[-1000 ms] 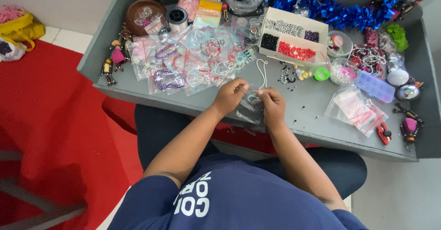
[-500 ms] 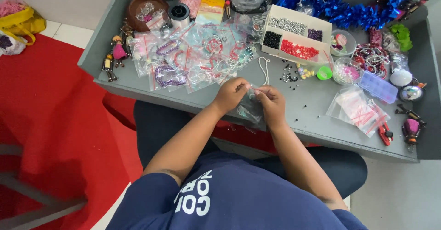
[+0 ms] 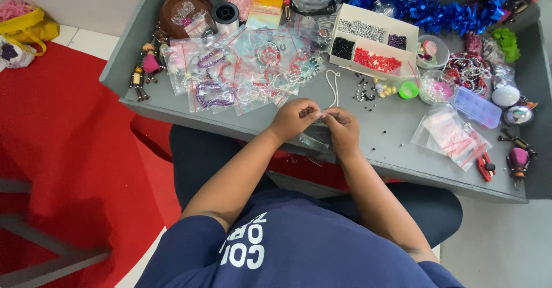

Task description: The person is packaging handmade beaded bracelets into small, clear plastic zip-lock bags at a workbench.

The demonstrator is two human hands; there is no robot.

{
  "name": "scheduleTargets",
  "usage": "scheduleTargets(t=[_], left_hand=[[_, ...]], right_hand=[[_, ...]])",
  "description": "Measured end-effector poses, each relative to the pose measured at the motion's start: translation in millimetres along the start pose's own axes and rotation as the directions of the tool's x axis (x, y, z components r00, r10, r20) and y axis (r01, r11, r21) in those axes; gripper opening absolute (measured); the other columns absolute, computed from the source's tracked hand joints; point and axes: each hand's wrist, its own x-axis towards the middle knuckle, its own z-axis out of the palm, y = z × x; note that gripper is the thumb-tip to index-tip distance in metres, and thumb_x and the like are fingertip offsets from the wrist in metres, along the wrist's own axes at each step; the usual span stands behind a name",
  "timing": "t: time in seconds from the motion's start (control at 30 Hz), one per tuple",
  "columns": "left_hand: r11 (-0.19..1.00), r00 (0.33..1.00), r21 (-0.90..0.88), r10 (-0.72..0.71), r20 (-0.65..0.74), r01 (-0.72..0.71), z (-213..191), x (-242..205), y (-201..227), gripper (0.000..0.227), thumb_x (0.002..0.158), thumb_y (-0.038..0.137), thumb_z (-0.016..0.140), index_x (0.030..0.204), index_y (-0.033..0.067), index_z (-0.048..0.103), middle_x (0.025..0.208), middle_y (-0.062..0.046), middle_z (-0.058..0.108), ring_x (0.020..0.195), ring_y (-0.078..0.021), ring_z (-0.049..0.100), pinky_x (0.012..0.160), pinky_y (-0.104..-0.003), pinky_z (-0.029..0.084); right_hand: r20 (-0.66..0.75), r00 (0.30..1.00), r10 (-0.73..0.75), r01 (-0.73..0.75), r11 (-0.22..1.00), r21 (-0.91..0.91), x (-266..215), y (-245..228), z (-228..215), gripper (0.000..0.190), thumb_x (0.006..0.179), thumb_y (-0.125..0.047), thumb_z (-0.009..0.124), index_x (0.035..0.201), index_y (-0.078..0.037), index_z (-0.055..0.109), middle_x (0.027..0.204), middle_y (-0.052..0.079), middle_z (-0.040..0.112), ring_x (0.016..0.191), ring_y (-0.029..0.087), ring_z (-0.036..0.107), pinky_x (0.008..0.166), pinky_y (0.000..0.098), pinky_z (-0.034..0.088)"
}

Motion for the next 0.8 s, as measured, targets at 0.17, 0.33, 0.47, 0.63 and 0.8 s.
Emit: scheduleTargets(t=[0.17,0.33,0.47,0.63,0.8], left_hand=[[0.999,0.999,0.037,-0.019,0.028,0.017,-3.2,4.7,-6.3,0.012,0.096,0.020,0.067,0.094,0.0098,0.072,0.075,-0.010,0.067,0.073,-0.0220,0.065,0.068,-0.033,0.056],[0.999,0.999,0.030,-0.043,0.030,0.043,-3.7,5.6,-5.7,0.013,0.097,0.022,0.066,0.094,0.0102,0.073,0.077,-0.010,0.067,0.075,-0.0224,0.065,0.069,-0.035,0.055],[0.987,0.990,-0.090,-0.138,-0.014,0.136,-2.9,5.4,-9.6,0.013,0.097,0.021,0.066,0.093,0.0105,0.072,0.075,-0.005,0.065,0.075,-0.0146,0.062,0.070,-0.032,0.054],[0.973,0.985,-0.188,-0.154,-0.080,0.137,-1.7,7.9,-24.4,0.014,0.097,0.014,0.060,0.090,0.0078,0.071,0.067,-0.003,0.059,0.069,-0.0108,0.057,0.065,-0.028,0.052],[0.982,0.986,-0.150,-0.127,-0.108,0.110,-5.7,7.1,-1.9,0.017,0.098,0.021,0.067,0.094,0.0055,0.074,0.070,-0.007,0.064,0.069,-0.0112,0.059,0.063,-0.028,0.052]], right_hand=[[0.035,0.999,0.024,-0.019,0.992,-0.123,-0.4,-9.0,-0.1,0.004,0.088,-0.002,0.077,0.092,-0.003,0.076,0.078,0.008,0.072,0.079,0.012,0.061,0.073,0.0316,0.051],[0.032,0.998,0.058,-0.051,0.983,-0.176,1.2,-10.8,-1.4,0.004,0.090,-0.004,0.075,0.094,-0.004,0.076,0.078,0.007,0.071,0.078,0.011,0.060,0.072,0.0305,0.049],[-0.005,0.999,0.036,-0.036,0.977,-0.209,-2.6,-15.9,0.6,0.003,0.091,-0.008,0.074,0.091,-0.007,0.077,0.073,0.005,0.067,0.074,0.011,0.056,0.070,0.0312,0.048],[-0.124,0.992,0.038,-0.047,0.996,-0.076,-1.2,-14.1,4.0,0.005,0.090,-0.007,0.070,0.089,-0.007,0.075,0.069,0.000,0.058,0.072,0.009,0.050,0.069,0.0245,0.042],[-0.158,0.987,0.035,-0.033,0.999,0.013,-1.8,-11.1,3.7,0.004,0.091,-0.008,0.070,0.090,-0.006,0.073,0.066,0.001,0.055,0.070,0.009,0.047,0.070,0.0246,0.041]])
